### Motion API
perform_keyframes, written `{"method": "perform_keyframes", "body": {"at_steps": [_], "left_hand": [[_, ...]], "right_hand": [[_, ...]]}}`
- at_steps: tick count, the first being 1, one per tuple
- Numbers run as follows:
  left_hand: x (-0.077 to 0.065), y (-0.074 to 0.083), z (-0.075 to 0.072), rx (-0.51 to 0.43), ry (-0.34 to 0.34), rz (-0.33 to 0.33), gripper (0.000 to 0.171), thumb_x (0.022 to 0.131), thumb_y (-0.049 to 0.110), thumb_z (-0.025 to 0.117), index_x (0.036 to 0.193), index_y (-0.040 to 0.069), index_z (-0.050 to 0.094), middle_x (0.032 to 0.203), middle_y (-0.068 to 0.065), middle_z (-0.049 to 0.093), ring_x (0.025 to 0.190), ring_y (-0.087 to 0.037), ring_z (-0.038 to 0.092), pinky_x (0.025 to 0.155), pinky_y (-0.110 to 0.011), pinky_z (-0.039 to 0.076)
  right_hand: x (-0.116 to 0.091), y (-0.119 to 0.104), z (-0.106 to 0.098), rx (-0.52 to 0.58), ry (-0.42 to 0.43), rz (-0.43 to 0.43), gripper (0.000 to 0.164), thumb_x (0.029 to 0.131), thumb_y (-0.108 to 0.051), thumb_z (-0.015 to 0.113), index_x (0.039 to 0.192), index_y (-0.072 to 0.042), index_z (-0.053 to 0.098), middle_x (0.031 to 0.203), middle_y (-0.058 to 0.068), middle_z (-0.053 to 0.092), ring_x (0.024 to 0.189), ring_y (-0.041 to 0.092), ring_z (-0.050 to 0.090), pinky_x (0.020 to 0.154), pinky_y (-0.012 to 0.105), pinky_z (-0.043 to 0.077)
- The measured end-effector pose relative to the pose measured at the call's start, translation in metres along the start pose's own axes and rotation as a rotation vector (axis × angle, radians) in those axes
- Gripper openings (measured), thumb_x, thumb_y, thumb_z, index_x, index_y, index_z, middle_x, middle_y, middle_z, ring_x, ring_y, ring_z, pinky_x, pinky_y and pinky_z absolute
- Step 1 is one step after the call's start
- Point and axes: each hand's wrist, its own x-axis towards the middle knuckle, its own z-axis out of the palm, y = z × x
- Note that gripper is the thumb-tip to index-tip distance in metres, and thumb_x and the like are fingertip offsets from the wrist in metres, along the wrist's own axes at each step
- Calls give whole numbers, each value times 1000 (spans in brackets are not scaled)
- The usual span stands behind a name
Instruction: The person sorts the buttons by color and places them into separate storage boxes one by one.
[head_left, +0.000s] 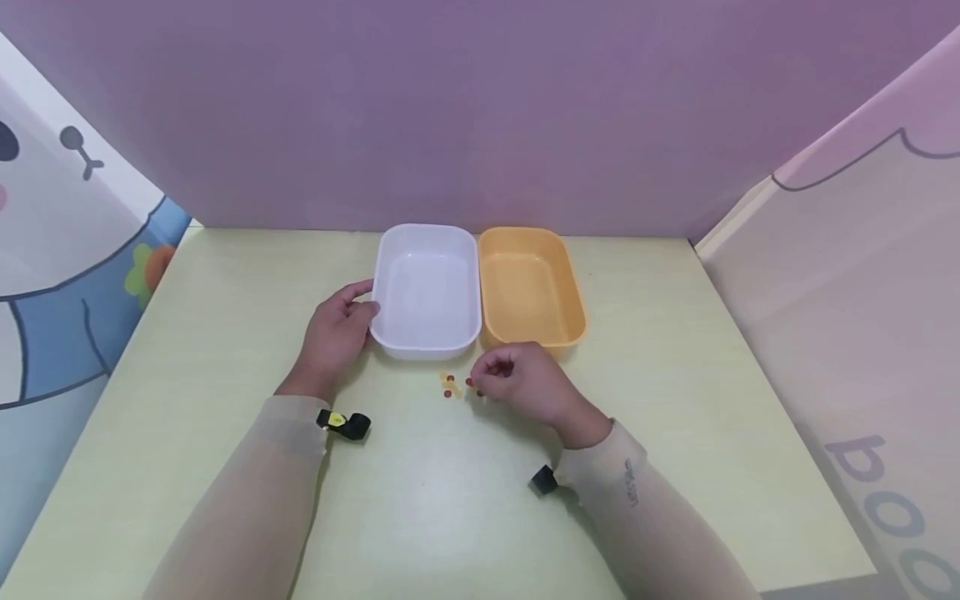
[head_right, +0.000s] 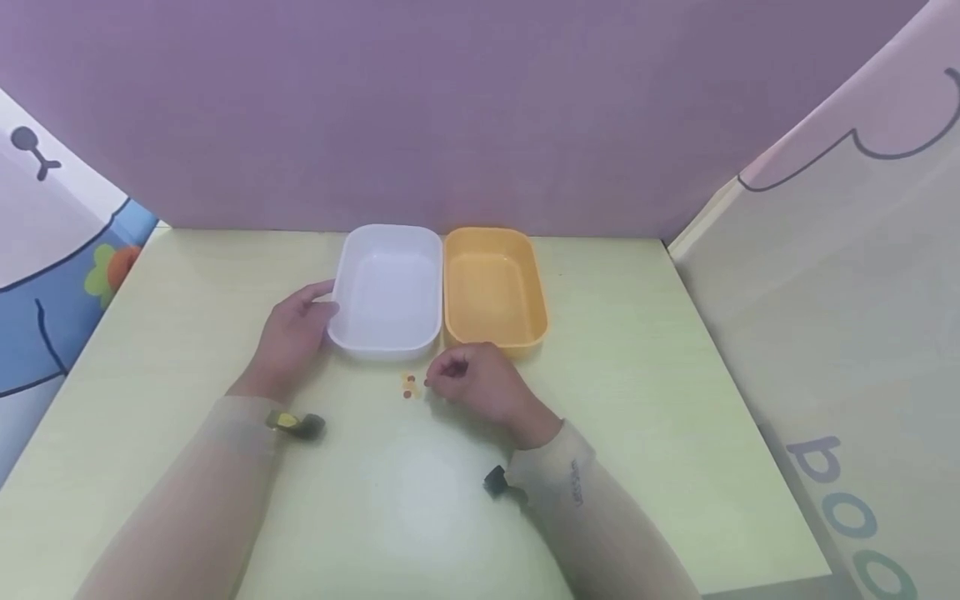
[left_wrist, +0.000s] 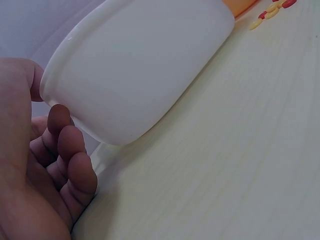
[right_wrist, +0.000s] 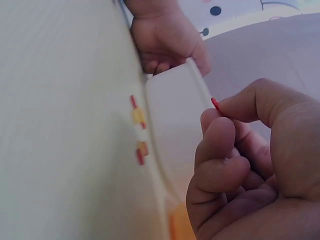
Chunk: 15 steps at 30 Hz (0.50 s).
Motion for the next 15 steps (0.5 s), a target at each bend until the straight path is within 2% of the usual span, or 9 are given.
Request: {"method": "perform_keyframes", "body": {"at_steps": [7, 11, 15], "left_hand": [[2, 1, 4, 6, -9, 6, 50, 111, 36, 61, 160, 29, 63, 87, 2, 66, 76, -18, 62, 74, -32, 54], [3, 1, 6, 5, -19, -6, 50, 111, 37, 61, 161, 30, 63, 90, -1, 66, 77, -19, 62, 74, -32, 54], [2, 1, 7, 10, -23, -1, 50, 111, 38, 61, 161, 30, 62, 91, -4, 66, 77, -19, 62, 74, -32, 55]], "right_hand": [[-6, -10, -18, -42, 55, -80, 6, 100, -18, 82, 99, -23, 86, 90, -2, 80, 82, 22, 66, 66, 26, 53], [-4, -16, -32, -42, 75, -80, 6, 101, -20, 82, 98, -24, 85, 86, 1, 76, 75, 22, 64, 62, 27, 53], [0, -26, -49, -23, 86, -54, 5, 102, -20, 81, 99, -20, 84, 83, 5, 74, 70, 23, 62, 59, 28, 51]]}}
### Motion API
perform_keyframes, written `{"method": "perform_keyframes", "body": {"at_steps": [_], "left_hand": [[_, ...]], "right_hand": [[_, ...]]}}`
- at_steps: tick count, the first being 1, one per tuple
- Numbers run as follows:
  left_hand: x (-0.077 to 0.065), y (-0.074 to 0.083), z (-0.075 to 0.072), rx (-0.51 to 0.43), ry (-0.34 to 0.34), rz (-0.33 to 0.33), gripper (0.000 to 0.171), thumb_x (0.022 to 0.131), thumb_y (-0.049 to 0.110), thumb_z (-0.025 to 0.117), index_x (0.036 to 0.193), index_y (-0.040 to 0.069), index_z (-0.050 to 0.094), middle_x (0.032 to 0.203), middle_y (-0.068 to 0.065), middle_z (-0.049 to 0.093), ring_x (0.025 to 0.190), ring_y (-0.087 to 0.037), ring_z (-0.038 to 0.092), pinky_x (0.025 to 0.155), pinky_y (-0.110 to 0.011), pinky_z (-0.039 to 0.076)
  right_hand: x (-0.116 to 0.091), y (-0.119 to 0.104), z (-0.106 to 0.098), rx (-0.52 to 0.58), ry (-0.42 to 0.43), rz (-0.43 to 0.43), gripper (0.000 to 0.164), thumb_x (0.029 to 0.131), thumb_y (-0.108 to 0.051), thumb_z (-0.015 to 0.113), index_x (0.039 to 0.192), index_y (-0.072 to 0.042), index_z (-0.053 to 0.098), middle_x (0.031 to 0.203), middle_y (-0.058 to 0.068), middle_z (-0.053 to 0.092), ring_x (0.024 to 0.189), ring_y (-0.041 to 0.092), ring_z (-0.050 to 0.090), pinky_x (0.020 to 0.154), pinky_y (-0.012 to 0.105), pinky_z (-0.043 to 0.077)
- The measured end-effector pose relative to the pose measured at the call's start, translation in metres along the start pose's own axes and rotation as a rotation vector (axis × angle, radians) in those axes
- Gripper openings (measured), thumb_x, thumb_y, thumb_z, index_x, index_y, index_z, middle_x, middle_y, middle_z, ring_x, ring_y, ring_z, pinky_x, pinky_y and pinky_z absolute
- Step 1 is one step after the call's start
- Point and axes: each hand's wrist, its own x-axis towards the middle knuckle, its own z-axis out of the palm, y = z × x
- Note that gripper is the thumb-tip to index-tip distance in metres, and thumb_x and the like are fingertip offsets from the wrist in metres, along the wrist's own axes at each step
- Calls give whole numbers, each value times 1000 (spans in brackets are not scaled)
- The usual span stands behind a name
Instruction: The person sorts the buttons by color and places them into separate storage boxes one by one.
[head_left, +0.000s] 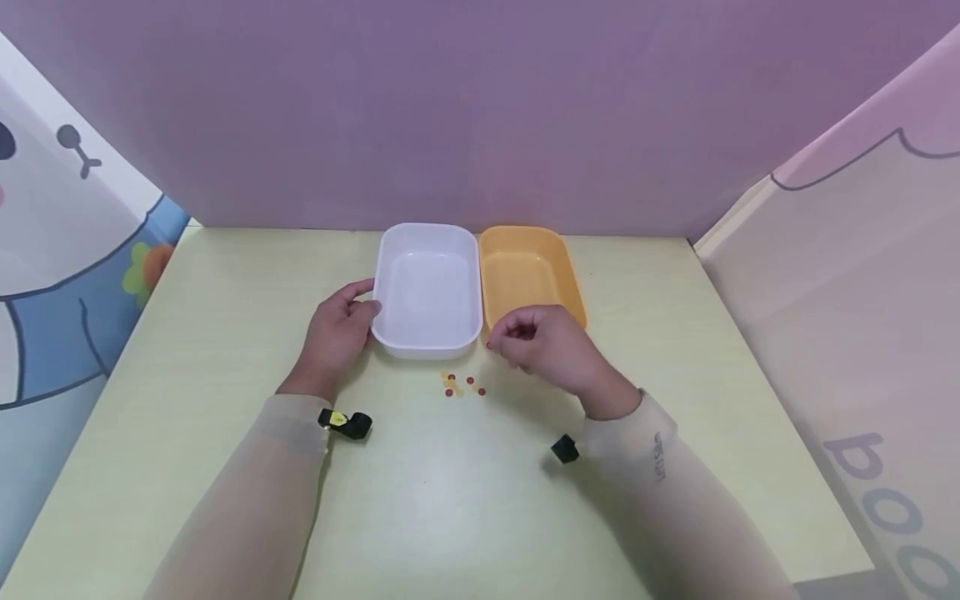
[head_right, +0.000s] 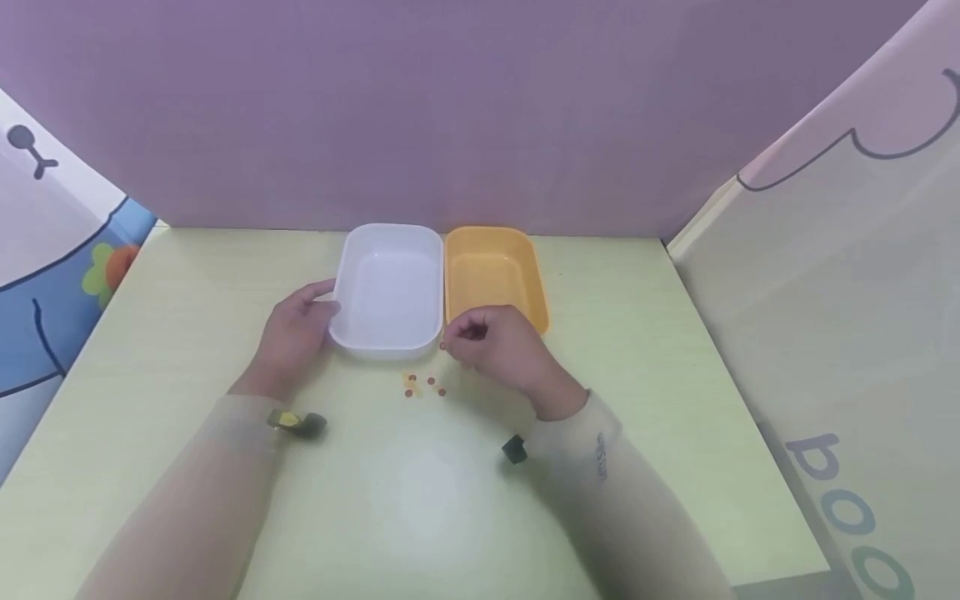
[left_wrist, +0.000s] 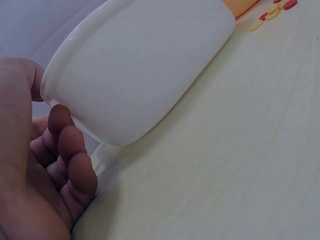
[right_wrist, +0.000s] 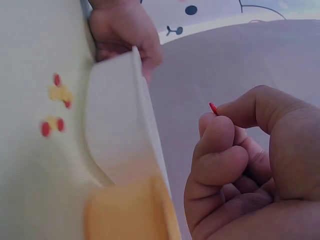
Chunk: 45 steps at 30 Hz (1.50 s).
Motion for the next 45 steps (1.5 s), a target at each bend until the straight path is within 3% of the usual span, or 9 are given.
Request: {"method": "perform_keyframes", "body": {"at_steps": [9, 18, 28, 34, 38, 45], "left_hand": [[-4, 4, -2, 16, 0, 1, 51, 112, 40, 60, 162, 31, 61, 90, -3, 65, 77, -20, 62, 75, -34, 54], [-4, 9, 1, 10, -5, -33, 52, 112, 38, 60, 163, 31, 60, 94, -3, 66, 80, -19, 62, 78, -33, 54], [-3, 6, 4, -1, -4, -31, 51, 112, 40, 60, 162, 31, 61, 96, -5, 65, 83, -21, 63, 80, -34, 55], [-1, 4, 5, 1, -3, -39, 51, 111, 40, 60, 162, 31, 61, 96, -6, 66, 82, -21, 63, 79, -34, 55], [-3, 5, 6, 0, 2, -27, 50, 111, 39, 61, 161, 31, 62, 92, -4, 65, 80, -20, 62, 77, -33, 54], [-5, 9, 7, -2, 12, -25, 50, 112, 38, 61, 161, 30, 62, 90, -3, 64, 79, -20, 62, 75, -32, 53]], "right_hand": [[27, -10, -36, 34, 21, 93, 11, 105, -21, 78, 105, -12, 83, 84, 9, 72, 72, 23, 61, 64, 30, 54], [61, -1, -65, 38, 47, 199, 19, 106, -23, 75, 111, -6, 81, 116, 12, 80, 81, 23, 66, 71, 30, 57], [91, 0, -97, 145, 53, 284, 28, 110, -22, 72, 125, 1, 76, 129, 13, 74, 90, 21, 66, 76, 26, 58], [104, 6, -106, 176, 63, 319, 30, 110, -20, 72, 129, 2, 75, 118, 8, 76, 87, 17, 65, 75, 25, 58], [109, 9, -113, 198, 59, 323, 24, 108, -18, 74, 122, 1, 77, 110, 2, 79, 85, 15, 65, 73, 24, 57], [116, 6, -119, 174, 65, 331, 24, 107, -18, 75, 120, 3, 77, 118, 9, 81, 82, 14, 67, 70, 24, 55]]}}
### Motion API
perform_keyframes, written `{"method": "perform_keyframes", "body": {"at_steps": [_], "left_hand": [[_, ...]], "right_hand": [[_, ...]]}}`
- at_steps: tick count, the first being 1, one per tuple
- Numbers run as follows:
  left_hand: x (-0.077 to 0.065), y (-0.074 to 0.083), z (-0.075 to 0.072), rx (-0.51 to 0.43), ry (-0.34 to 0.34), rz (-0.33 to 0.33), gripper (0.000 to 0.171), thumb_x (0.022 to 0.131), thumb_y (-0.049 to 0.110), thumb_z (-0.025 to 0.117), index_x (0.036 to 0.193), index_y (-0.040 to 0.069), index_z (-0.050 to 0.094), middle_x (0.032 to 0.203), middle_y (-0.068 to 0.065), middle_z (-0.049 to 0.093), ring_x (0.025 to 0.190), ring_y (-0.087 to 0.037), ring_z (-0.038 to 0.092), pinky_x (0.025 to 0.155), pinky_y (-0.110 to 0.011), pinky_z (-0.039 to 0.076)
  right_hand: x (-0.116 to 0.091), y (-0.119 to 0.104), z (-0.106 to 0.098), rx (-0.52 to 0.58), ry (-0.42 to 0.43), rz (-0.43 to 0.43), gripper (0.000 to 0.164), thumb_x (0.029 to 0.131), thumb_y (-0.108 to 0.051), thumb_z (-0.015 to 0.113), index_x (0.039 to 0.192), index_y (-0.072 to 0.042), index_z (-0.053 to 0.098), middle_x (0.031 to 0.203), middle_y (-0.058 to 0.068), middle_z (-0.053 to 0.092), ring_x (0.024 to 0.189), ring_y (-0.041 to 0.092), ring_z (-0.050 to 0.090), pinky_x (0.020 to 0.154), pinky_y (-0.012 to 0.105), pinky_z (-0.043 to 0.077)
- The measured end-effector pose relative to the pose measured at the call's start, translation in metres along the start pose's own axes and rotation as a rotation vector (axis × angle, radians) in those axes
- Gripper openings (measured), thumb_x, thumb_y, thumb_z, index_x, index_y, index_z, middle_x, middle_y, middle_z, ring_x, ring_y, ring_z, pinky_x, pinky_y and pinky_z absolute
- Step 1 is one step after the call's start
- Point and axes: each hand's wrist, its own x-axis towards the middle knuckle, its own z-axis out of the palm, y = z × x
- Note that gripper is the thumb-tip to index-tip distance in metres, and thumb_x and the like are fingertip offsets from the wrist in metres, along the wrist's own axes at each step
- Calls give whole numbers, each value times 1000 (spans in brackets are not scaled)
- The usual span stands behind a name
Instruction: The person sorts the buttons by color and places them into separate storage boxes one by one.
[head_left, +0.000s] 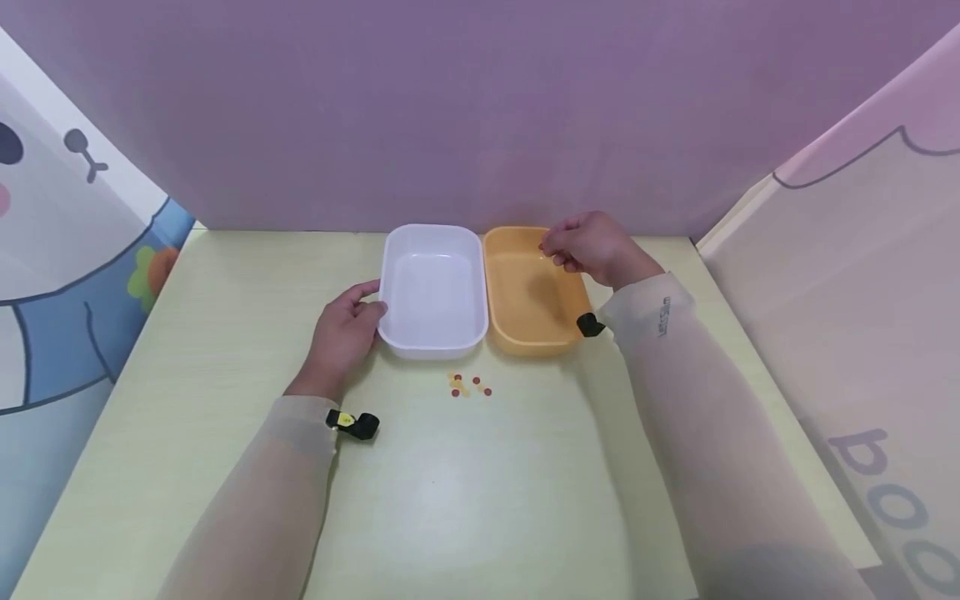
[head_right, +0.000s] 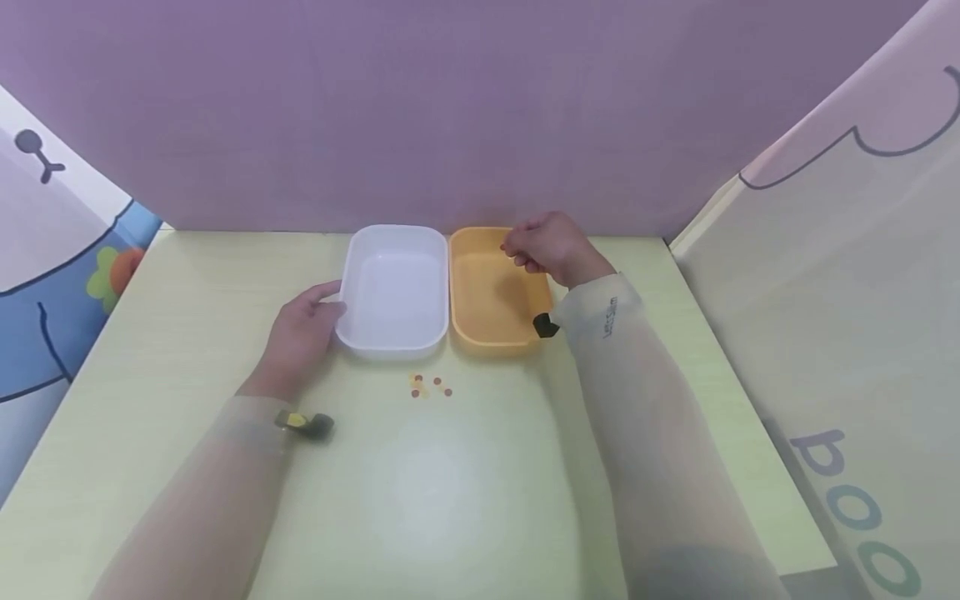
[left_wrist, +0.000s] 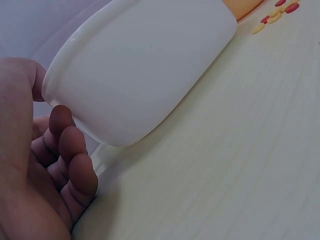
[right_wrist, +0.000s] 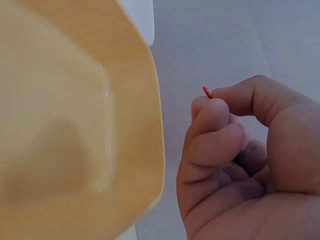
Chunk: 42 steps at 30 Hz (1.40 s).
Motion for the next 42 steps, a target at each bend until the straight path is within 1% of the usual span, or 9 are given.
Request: {"method": "perform_keyframes", "body": {"at_steps": [3, 8, 13, 20, 24, 32, 36, 38, 42], "left_hand": [[0, 0, 1, 4, -4, -3, 50, 112, 38, 61, 161, 31, 62, 91, -3, 64, 79, -20, 62, 75, -33, 53], [0, 0, 4, 10, -11, -3, 51, 111, 38, 60, 161, 30, 61, 91, -4, 64, 78, -21, 61, 74, -34, 53], [1, -1, 5, 21, -5, 11, 51, 111, 39, 60, 161, 30, 61, 89, -4, 63, 77, -21, 60, 74, -34, 53], [1, -2, 2, 32, -12, 3, 51, 112, 40, 59, 162, 32, 61, 92, -5, 65, 80, -22, 62, 77, -35, 54], [2, -1, 1, 32, -11, 8, 51, 112, 40, 59, 162, 31, 60, 93, -6, 65, 80, -22, 62, 77, -36, 54], [2, -3, 1, 26, -7, 5, 51, 111, 39, 59, 162, 31, 61, 92, -5, 64, 79, -22, 61, 76, -34, 53], [3, -3, 2, 22, -7, 4, 52, 111, 39, 60, 162, 31, 61, 91, -4, 64, 78, -22, 61, 76, -35, 53], [4, -3, 1, 23, -6, 1, 51, 111, 40, 60, 162, 32, 61, 92, -4, 65, 79, -22, 62, 76, -35, 53], [5, -4, 1, 28, -11, -12, 51, 111, 40, 60, 162, 33, 61, 92, -5, 65, 79, -22, 62, 77, -36, 54]], "right_hand": [[0, 2, 2, -4, 6, 6, 24, 106, -17, 76, 118, 3, 76, 119, 10, 80, 82, 14, 67, 69, 25, 55], [-2, 8, 5, -19, 7, 20, 18, 105, -15, 77, 114, 0, 76, 108, 5, 77, 83, 15, 66, 73, 27, 57], [-4, 13, 6, -45, 15, 12, 17, 105, -18, 78, 114, -3, 78, 103, 2, 74, 85, 16, 66, 75, 28, 57], [-9, 15, 7, -49, 4, -8, 28, 104, -17, 79, 124, 3, 75, 96, 2, 74, 81, 15, 65, 71, 25, 56], [-14, 14, 9, -56, -10, -22, 26, 106, -18, 78, 123, 2, 76, 94, 3, 72, 81, 17, 65, 71, 26, 56], [-37, 18, 10, -99, -42, -66, 22, 109, -21, 74, 118, -1, 77, 101, 10, 71, 84, 22, 64, 74, 29, 58], [-50, 22, 14, -112, -61, -89, 17, 108, -18, 75, 114, -2, 77, 95, 7, 70, 82, 22, 63, 73, 30, 58], [-57, 24, 17, -142, -72, -99, 15, 106, -17, 76, 113, -3, 78, 93, 8, 70, 80, 22, 64, 72, 30, 58], [-69, 30, 27, -195, -123, -135, 14, 105, -17, 77, 110, -4, 79, 109, 11, 77, 79, 21, 66, 71, 31, 60]]}}
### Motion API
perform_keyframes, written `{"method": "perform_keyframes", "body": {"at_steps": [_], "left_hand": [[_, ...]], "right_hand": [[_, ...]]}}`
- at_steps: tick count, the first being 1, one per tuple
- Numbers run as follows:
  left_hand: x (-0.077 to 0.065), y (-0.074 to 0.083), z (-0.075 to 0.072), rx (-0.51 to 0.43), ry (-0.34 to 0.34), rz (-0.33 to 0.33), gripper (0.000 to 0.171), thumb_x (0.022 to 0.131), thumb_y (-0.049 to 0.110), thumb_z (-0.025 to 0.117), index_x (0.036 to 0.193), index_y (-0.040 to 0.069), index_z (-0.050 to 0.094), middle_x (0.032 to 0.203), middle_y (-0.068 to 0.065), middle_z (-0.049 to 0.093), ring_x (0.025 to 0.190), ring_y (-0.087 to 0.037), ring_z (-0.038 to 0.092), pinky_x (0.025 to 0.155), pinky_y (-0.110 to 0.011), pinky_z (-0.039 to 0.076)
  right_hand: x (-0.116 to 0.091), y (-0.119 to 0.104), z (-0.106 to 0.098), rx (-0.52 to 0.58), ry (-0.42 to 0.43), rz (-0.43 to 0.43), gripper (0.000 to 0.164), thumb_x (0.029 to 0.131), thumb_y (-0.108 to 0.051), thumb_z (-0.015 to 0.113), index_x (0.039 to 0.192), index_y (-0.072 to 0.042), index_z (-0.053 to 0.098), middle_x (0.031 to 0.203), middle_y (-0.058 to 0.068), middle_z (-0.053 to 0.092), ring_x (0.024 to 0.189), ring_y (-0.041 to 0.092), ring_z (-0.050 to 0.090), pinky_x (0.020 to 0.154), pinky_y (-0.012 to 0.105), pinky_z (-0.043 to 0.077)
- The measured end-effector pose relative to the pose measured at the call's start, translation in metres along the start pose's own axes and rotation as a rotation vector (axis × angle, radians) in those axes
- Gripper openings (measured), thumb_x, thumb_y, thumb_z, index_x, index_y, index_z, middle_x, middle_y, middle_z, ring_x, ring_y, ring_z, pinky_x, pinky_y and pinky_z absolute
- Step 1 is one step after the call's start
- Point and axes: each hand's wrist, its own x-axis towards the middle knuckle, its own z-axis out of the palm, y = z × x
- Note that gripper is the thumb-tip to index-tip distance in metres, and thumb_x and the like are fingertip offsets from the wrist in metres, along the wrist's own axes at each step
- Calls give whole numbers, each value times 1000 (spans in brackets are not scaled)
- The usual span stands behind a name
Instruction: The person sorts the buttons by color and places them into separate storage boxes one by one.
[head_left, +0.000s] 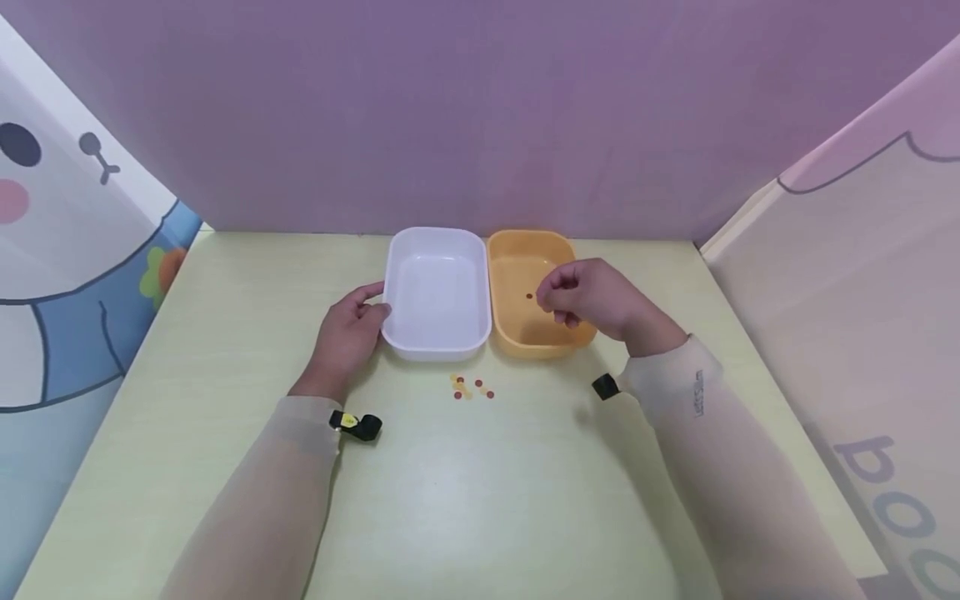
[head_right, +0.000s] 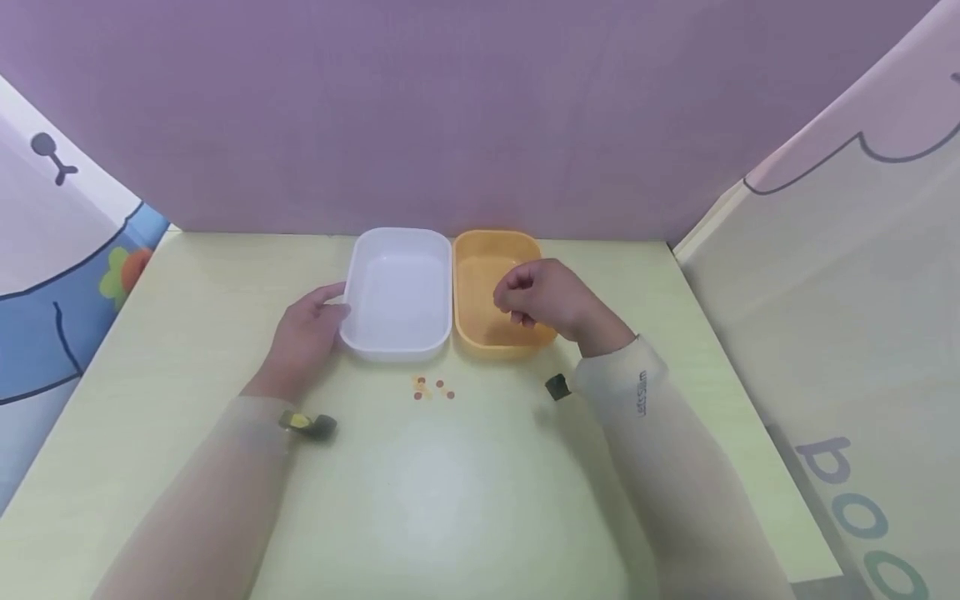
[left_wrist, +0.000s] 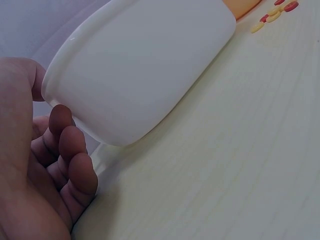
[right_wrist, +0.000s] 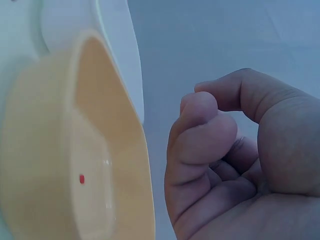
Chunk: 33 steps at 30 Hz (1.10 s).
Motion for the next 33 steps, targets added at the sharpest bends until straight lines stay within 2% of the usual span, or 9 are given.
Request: {"method": "perform_keyframes", "body": {"at_steps": [3, 8, 16, 21, 26, 33], "left_hand": [[1, -2, 0, -2, -9, -15, 51, 111, 40, 60, 162, 33, 61, 94, -6, 65, 82, -23, 62, 79, -36, 54], [2, -5, 1, -9, -10, -17, 51, 112, 40, 60, 162, 34, 60, 98, -6, 66, 84, -24, 63, 79, -36, 55], [6, -7, 0, -12, 3, 4, 50, 111, 38, 61, 161, 33, 62, 96, -6, 66, 80, -22, 63, 75, -34, 55], [7, -8, -1, -12, 2, -4, 50, 111, 40, 61, 161, 34, 62, 95, -5, 67, 81, -22, 63, 74, -34, 54], [6, -8, -1, -9, 1, -8, 50, 112, 40, 61, 161, 35, 61, 95, -5, 66, 81, -22, 63, 73, -33, 54], [4, -5, 0, -2, 6, -6, 50, 111, 40, 60, 161, 34, 61, 95, -5, 66, 80, -22, 62, 74, -34, 54]], "right_hand": [[-9, 1, 12, -27, -37, -35, 16, 104, -18, 76, 108, -3, 80, 115, 11, 78, 77, 20, 66, 69, 32, 60], [-25, 3, 34, -65, -64, -88, 17, 103, -19, 78, 108, -4, 82, 87, 8, 71, 73, 22, 65, 67, 33, 60], [-41, 12, 73, -109, -97, -115, 7, 101, -19, 82, 102, -12, 83, 81, 5, 72, 69, 22, 66, 64, 33, 60], [-41, 21, 89, -116, -93, -132, 5, 100, -20, 82, 100, -15, 84, 81, 2, 72, 68, 19, 66, 64, 33, 61], [-37, 35, 103, -71, -66, -139, 4, 99, -18, 83, 99, -15, 85, 78, 0, 72, 66, 15, 63, 61, 29, 57], [-34, 48, 117, -88, -9, -109, 5, 98, -20, 84, 102, -19, 86, 81, -3, 76, 68, 13, 65, 63, 26, 55]]}}
